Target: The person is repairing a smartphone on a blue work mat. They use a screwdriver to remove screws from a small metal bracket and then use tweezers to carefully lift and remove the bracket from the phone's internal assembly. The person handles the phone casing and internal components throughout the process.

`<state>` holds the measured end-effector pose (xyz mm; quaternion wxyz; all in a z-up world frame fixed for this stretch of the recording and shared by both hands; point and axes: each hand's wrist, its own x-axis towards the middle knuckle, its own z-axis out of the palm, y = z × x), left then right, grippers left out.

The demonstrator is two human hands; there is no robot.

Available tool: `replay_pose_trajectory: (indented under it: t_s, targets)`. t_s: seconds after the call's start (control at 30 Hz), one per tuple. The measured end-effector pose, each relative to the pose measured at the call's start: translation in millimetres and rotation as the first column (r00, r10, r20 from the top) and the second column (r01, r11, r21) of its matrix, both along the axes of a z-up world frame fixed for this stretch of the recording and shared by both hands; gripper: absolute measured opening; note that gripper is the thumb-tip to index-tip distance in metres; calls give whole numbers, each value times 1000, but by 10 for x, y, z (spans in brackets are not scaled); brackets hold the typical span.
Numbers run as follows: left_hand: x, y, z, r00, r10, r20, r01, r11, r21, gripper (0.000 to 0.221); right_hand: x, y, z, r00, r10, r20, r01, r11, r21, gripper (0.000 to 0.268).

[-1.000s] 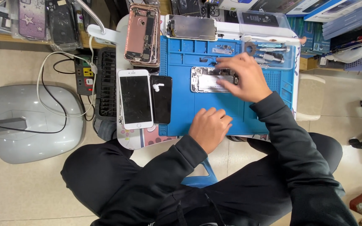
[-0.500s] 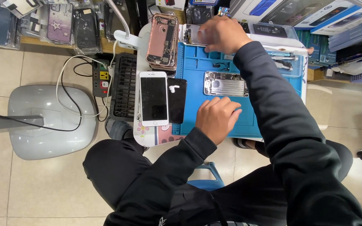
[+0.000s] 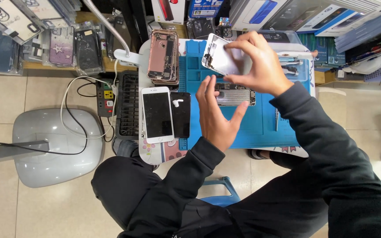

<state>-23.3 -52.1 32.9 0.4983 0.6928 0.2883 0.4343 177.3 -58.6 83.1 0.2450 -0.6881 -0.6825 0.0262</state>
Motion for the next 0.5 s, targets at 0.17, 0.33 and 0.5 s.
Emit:
replay_pose_trajectory:
  t_s: [0.17, 0.33, 0.5]
  targets:
    - [122, -133, -356, 969, -246, -41, 233, 951, -202, 84, -237, -777, -170, 966, -209, -150, 221, 972, 72, 65]
    - [340, -429, -838, 847, -497, 191, 524, 719, -457, 71, -364, -1372, -421, 893, -408, -192, 416, 909, -1, 66]
    - [387, -546, -1132, 822, -491, 288, 552, 563, -615, 43, -518, -1646, -496, 851, -520, -69, 516, 853, -76, 63]
